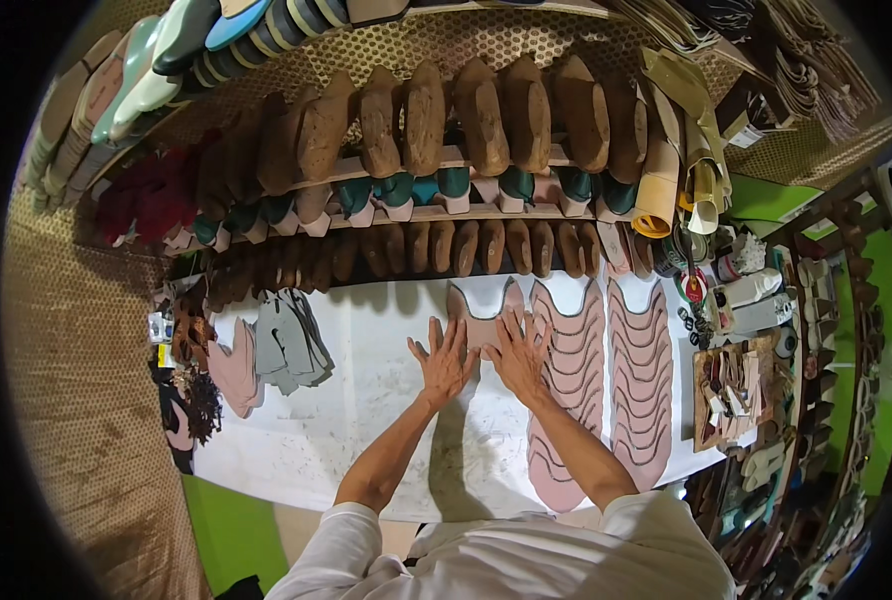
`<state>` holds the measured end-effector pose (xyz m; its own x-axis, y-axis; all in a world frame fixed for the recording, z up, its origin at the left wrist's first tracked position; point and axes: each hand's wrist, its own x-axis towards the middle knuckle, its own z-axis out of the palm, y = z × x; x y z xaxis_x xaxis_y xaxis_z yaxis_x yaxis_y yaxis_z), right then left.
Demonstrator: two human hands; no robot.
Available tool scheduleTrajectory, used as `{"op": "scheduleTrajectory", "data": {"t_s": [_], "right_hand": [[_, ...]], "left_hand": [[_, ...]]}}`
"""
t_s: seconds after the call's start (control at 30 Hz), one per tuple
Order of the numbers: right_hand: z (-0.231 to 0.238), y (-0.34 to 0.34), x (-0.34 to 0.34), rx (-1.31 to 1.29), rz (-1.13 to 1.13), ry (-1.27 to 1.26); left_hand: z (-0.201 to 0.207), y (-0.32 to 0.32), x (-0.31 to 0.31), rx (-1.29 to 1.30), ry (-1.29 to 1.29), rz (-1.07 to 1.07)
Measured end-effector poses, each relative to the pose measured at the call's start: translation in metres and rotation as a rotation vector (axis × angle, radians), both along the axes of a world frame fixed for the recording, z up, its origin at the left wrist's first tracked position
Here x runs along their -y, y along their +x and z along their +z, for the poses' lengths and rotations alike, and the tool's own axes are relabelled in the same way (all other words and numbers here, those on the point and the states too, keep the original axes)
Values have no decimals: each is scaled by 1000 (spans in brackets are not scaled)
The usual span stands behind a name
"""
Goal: Organizing and stacking shoe upper components and bundles of laces on a factory workbench.
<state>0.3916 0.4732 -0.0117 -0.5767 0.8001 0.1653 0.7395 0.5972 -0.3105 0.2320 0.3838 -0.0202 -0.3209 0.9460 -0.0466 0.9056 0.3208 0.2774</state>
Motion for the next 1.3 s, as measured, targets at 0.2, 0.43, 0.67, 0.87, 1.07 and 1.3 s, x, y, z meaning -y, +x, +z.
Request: {"op": "scheduleTrajectory", "data": {"t_s": [0.2,0.43,0.67,0.87,1.07,1.3], "right_hand": [[-13,0,6,47,-51,-31],[6,-8,13,123,-121,-149],[39,-23,79,-1,26,-169],[44,-69,192,9,203,-205],[31,-121,318,-86,388,-213],[42,-189,427,-75,477,-227]], "left_hand": [[13,-6,-3,58,-124,-31],[19,-15,24,-11,-85,27],[36,-25,140,18,12,234],[46,-44,291,91,10,431],[42,-78,436,210,58,658],[40,-147,578,122,60,695]]}}
